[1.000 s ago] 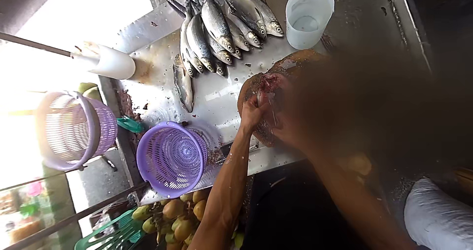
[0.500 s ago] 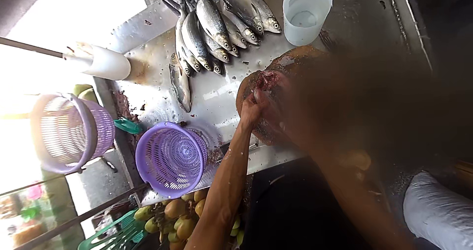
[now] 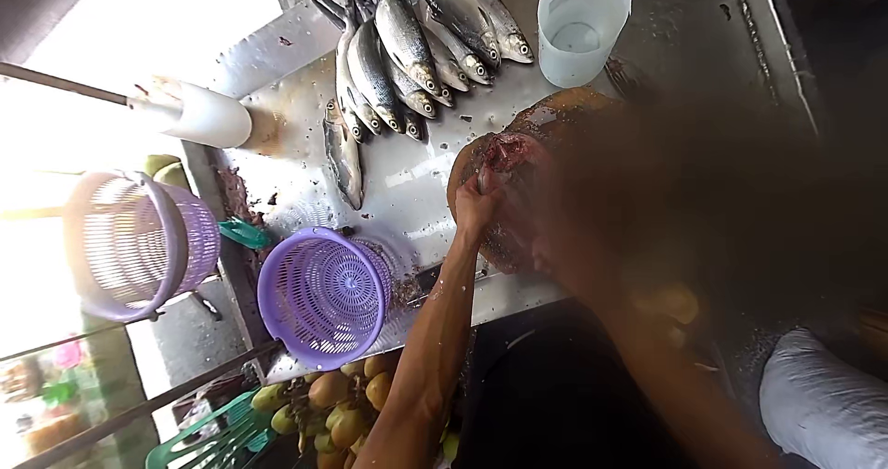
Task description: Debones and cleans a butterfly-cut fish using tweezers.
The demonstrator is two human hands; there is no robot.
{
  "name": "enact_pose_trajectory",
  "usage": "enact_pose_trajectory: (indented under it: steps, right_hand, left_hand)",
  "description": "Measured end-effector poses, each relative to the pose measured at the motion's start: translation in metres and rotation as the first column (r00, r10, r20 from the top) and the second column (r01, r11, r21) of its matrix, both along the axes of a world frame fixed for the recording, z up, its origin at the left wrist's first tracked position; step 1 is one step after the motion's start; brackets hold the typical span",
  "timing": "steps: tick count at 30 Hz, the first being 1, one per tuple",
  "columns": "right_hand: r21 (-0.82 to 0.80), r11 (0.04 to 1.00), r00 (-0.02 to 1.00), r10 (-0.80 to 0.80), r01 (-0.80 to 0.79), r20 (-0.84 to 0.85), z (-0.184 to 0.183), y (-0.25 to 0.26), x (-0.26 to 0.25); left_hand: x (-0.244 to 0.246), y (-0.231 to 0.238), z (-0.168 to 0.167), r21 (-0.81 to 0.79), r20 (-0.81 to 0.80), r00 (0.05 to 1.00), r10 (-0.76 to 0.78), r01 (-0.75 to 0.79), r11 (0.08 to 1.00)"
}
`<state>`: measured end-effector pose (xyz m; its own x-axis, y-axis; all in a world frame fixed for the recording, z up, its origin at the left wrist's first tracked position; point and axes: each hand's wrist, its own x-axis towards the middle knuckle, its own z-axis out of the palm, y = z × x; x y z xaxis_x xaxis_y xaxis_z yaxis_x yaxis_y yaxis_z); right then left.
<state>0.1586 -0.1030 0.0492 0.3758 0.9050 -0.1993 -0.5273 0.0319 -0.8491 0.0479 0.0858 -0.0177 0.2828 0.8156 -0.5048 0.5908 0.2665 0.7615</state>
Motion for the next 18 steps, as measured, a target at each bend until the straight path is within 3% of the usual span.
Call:
enact_pose_trajectory:
  steps: [2,4,6,8,12,18]
  right_hand:
    - [-0.116,0.993,0.946,0.051,-0.014,0.321,0.007,0.009,0.010]
    - [-0.434,0.901,0.684,0.299,0.028,0.665,0.002,0.027,0.015]
    - [-0.607,0.789,0.396,0.530,0.092,0.750,-0.008,0.043,0.012]
    - [-0.687,0.713,0.198,0.660,0.141,0.725,-0.014,0.053,0.004]
    - [-0.729,0.664,0.093,0.726,0.163,0.682,-0.011,0.064,-0.005]
    - [-0.723,0.672,0.030,0.729,0.158,0.684,0.004,0.076,-0.004]
  left_hand:
    - [-0.005,0.005,0.003,-0.042,-0.019,1.000,0.012,-0.013,0.999]
    - [0.001,0.015,0.013,-0.048,-0.041,0.999,0.034,-0.035,0.998]
    - [0.010,0.026,0.016,0.017,-0.081,0.994,0.080,-0.079,0.997]
    - [0.019,0.037,0.010,-0.031,-0.051,0.991,0.127,-0.129,0.991]
    - [0.024,0.044,0.011,-0.135,-0.092,0.996,-0.012,0.000,0.991]
    - [0.024,0.043,0.022,-0.023,-0.250,0.958,-0.139,0.138,0.990]
